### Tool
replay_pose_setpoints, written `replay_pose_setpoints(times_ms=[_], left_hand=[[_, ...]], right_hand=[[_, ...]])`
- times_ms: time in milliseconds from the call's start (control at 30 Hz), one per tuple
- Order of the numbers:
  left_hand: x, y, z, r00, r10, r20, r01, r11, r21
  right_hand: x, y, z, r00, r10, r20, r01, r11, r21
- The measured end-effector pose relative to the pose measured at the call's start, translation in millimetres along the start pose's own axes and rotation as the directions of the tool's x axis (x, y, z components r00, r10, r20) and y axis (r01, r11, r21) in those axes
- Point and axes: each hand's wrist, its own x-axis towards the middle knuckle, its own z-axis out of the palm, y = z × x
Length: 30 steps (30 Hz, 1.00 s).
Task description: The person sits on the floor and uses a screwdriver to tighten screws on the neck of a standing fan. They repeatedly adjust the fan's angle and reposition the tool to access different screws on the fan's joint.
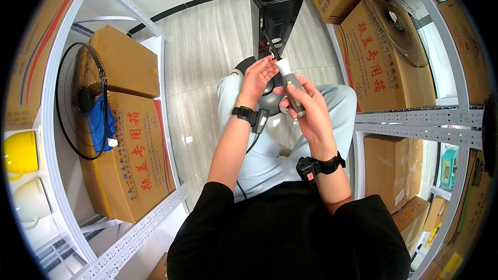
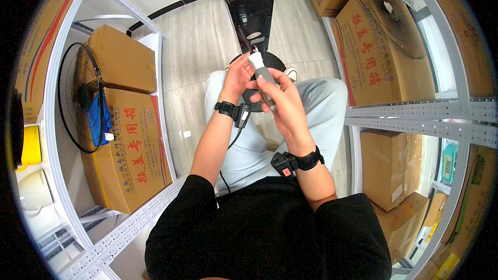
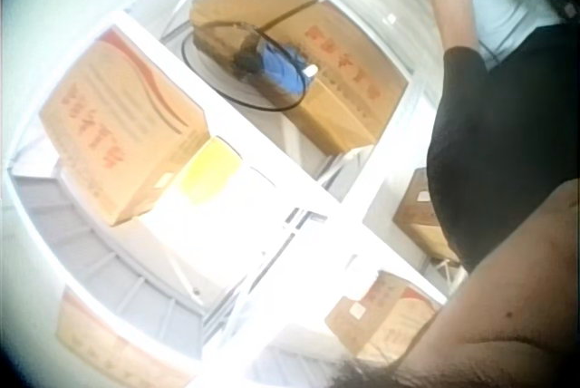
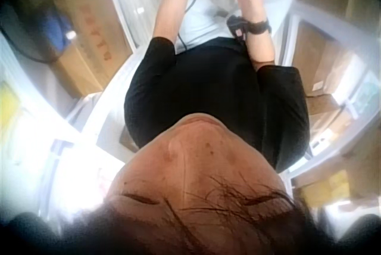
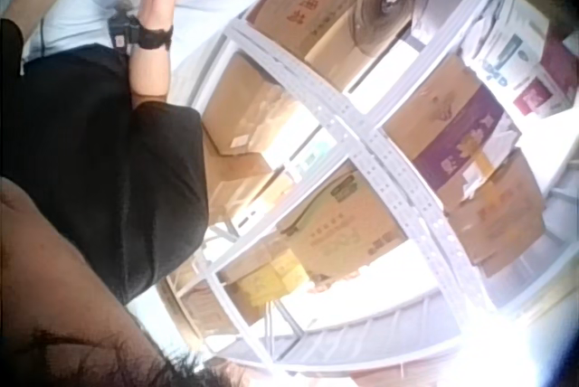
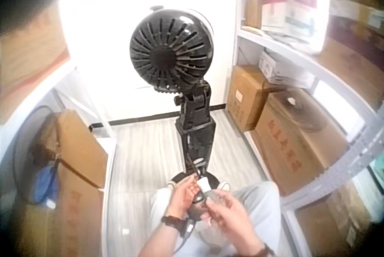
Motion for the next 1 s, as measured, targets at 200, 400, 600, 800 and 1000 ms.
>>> replay_pose_setpoints(times_ms=[200,400,600,800,1000], left_hand=[[5,-6,-6,1.0,0.029,-0.003,-0.028,0.997,0.066],[4,-7,-5,0.998,0.018,-0.065,-0.011,0.994,0.105],[2,-8,-5,0.997,0.003,-0.077,0.006,0.993,0.114],[6,-11,-13,0.999,-0.009,-0.054,0.016,0.991,0.133],[6,-11,-11,0.996,-0.029,-0.081,0.038,0.993,0.116]], right_hand=[[6,10,-3,0.999,0.039,-0.014,-0.036,0.981,0.189],[5,5,-2,0.998,0.061,0.013,-0.062,0.991,0.121],[4,3,-1,0.997,0.074,0.016,-0.075,0.977,0.198],[5,5,1,0.992,0.127,-0.002,-0.125,0.977,0.172],[5,1,-1,0.995,0.084,0.052,-0.091,0.986,0.139]])
